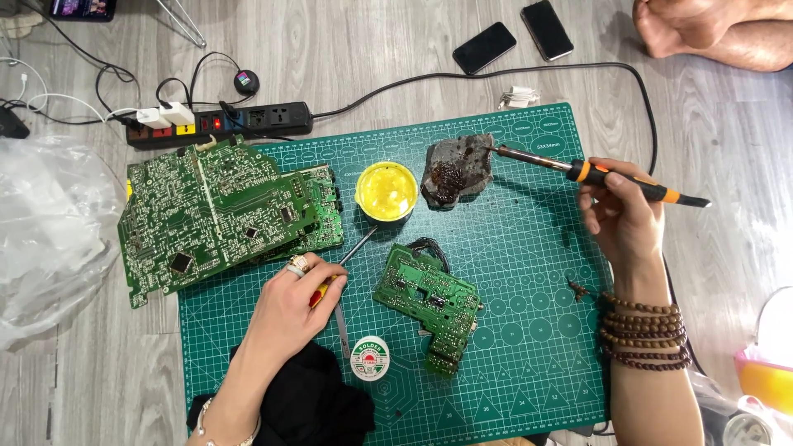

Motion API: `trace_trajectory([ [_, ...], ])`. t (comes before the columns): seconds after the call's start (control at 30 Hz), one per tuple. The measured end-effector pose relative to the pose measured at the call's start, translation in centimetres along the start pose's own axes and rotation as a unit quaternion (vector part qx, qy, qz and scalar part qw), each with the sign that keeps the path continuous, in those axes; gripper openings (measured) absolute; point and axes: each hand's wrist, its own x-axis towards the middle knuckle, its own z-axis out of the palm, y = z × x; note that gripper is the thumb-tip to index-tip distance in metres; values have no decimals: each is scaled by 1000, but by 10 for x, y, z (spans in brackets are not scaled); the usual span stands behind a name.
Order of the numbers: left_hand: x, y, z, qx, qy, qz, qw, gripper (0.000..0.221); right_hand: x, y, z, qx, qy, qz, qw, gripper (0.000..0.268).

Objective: Soldering electronic components onto a printed circuit board using a soldering iron and flux.

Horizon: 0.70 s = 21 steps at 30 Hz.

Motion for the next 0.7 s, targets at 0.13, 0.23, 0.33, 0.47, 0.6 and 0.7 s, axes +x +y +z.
trace_trajectory([
  [0.13, 0, 0, -1, 4, -3, -6, 1000, 9, 0, -3, 3, -19, 19, 3, 1000, 23],
  [0.23, 0, 1, -1, -2, -3, -6, 1000, 9, 0, 2, -1, -18, -4, -6, 1000, 23],
  [0.33, 0, 0, -1, -6, -2, -4, 1000, 8, 0, -1, -1, -21, 3, -5, 1000, 22],
  [0.47, 0, -1, 0, 0, -2, -5, 1000, 9, 0, 1, -1, -24, 20, 4, 999, 22],
  [0.6, -1, -1, 0, 2, -4, -5, 1000, 9, -1, -1, 1, -18, 21, 2, 1000, 23],
  [0.7, 0, -1, 0, 3, -5, -4, 1000, 9, -1, -1, 1, -26, 29, 3, 999, 23],
])
